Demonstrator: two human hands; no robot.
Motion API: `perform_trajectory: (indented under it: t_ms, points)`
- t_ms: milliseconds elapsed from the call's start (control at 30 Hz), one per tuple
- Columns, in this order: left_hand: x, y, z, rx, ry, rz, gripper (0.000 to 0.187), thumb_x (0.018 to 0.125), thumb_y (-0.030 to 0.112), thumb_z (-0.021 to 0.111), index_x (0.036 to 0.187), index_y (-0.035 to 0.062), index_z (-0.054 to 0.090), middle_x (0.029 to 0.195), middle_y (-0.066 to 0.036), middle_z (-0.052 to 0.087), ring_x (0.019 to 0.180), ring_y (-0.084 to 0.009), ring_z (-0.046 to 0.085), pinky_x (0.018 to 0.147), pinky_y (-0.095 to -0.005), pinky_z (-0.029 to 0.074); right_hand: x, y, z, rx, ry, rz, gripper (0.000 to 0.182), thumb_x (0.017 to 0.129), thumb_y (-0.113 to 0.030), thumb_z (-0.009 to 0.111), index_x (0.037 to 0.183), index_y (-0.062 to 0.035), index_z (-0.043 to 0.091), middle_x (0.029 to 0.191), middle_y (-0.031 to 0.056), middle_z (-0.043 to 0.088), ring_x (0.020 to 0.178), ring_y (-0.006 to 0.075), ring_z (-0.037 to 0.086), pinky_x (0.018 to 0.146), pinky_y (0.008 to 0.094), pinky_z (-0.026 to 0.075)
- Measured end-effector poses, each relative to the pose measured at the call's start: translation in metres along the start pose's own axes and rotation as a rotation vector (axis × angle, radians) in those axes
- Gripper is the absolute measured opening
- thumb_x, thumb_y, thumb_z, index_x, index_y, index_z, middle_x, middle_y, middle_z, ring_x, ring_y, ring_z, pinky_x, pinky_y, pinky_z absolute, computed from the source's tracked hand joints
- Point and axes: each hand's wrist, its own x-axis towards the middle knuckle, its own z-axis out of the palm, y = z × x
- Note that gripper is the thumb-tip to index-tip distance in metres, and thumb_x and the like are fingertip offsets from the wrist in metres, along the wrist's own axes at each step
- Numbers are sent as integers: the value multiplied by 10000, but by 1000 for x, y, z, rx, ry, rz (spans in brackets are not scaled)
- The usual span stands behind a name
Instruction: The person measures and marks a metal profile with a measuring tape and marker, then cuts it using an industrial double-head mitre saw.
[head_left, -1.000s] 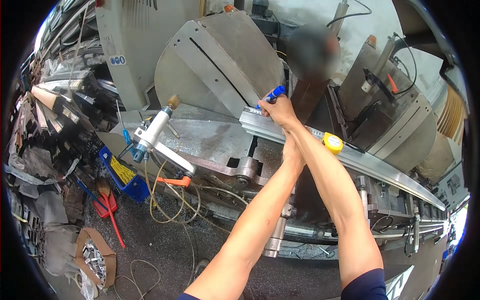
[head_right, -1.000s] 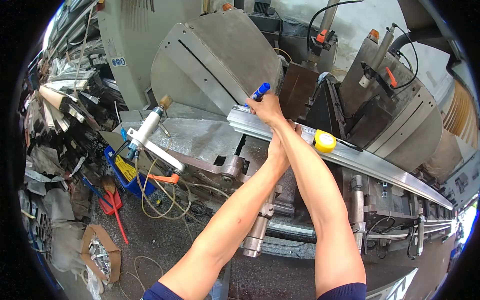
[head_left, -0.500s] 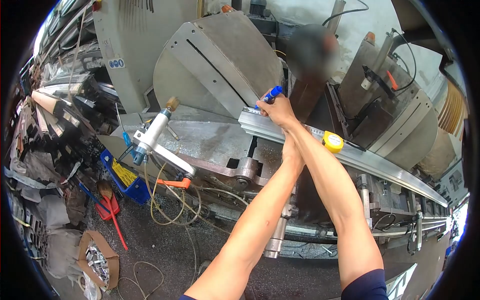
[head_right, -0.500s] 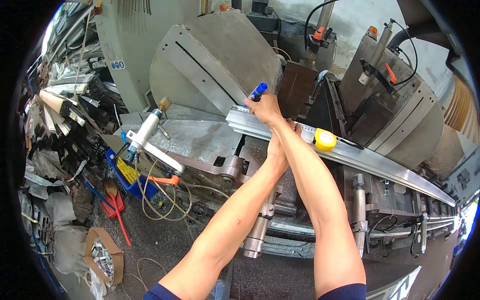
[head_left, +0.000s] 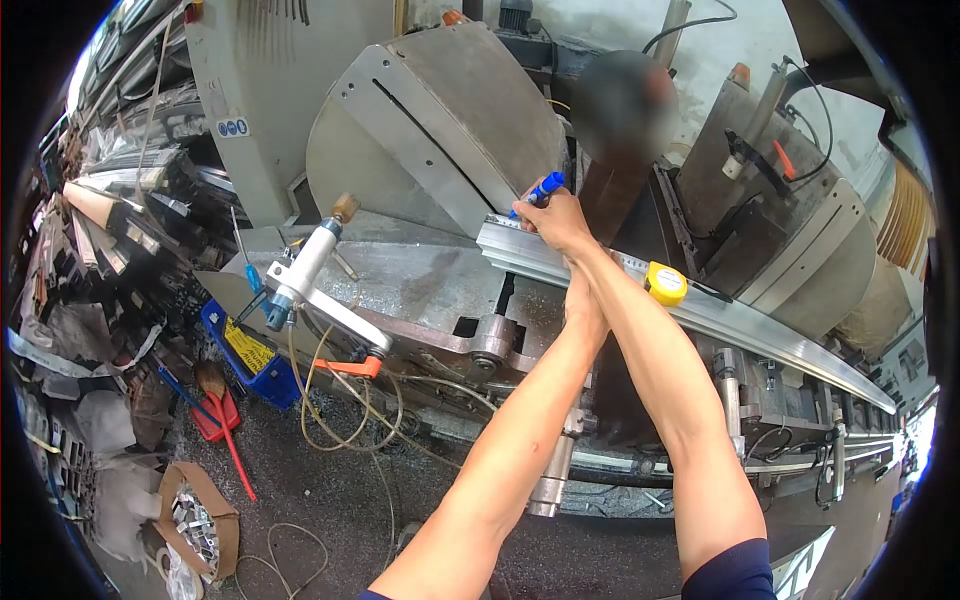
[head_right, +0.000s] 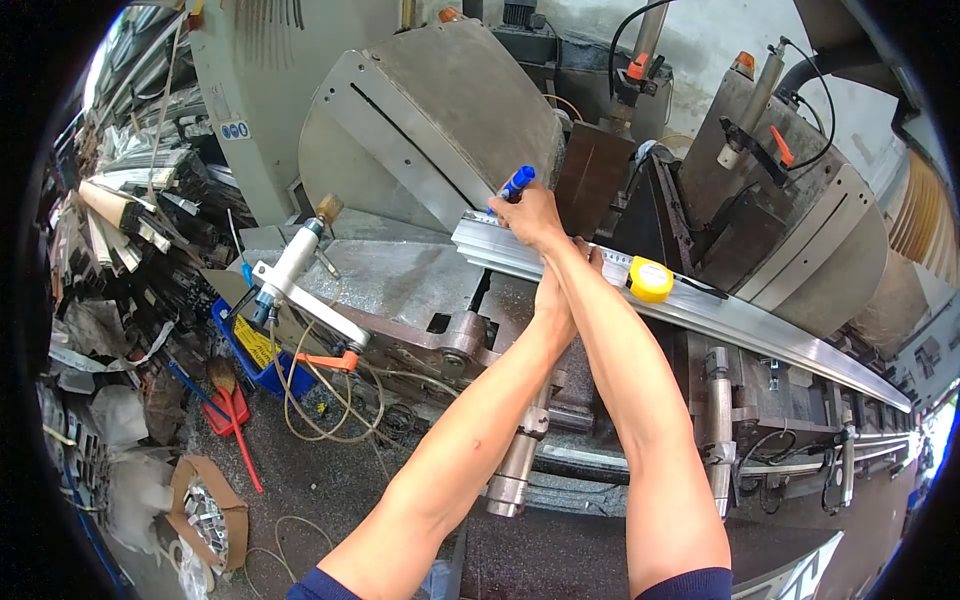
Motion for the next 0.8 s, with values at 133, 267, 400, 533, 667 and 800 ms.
perform_trajectory:
  t_ms: [133, 267, 400, 533, 667, 800]
  points:
    - [3, 2, 10, 42, 25, 33, 698, 978, 436, 413, 1531, 20, 326, 1568, -214, 329, 1454, -407, 281, 1144, -609, 277, 0, 0, 0, 27, 5, 1, 215, 847, -189, 753, 812, -13, 634, 655, 67, 672, 610, 127, 664, 593, 294, 529]
    - [2, 1, 7, -5, 20, 21, 706, 981, 462, 398, 1524, 14, 340, 1561, -229, 331, 1459, -414, 272, 1148, -614, 267, 0, -2, 0, 50, 0, 15, 190, 847, -159, 745, 815, -9, 634, 662, 65, 670, 610, 123, 663, 581, 289, 534]
    - [3, 4, 12, 6, 58, -6, 713, 995, 494, 367, 1520, 12, 346, 1552, -235, 344, 1456, -414, 279, 1149, -617, 259, -2, -5, 0, 55, 19, 3, 181, 851, -149, 737, 826, -2, 634, 670, 67, 673, 607, 122, 663, 582, 288, 543]
    - [6, 4, 15, -3, 57, -2, 718, 1008, 515, 343, 1518, 9, 350, 1540, -242, 361, 1445, -417, 297, 1149, -624, 252, -2, -6, 0, 34, 19, 5, 189, 851, -155, 739, 851, 1, 633, 671, 67, 672, 603, 120, 659, 585, 286, 546]
    - [6, 4, 12, 39, 109, 12, 711, 1002, 540, 367, 1481, 17, 417, 1499, -249, 420, 1412, -418, 353, 1150, -583, 273, -16, -24, 2, 94, 48, -30, 167, 868, -150, 723, 922, -22, 631, 634, 55, 634, 607, 127, 651, 581, 300, 534]
    - [5, 1, -7, -30, 107, -34, 712, 975, 575, 431, 1411, 19, 510, 1428, -254, 496, 1328, -413, 467, 1136, -538, 310, -32, -37, -4, -264, 37, -451, 190, 891, -89, 648, 1071, -87, 585, 596, 127, 567, 581, 247, 646, 568, 381, 491]
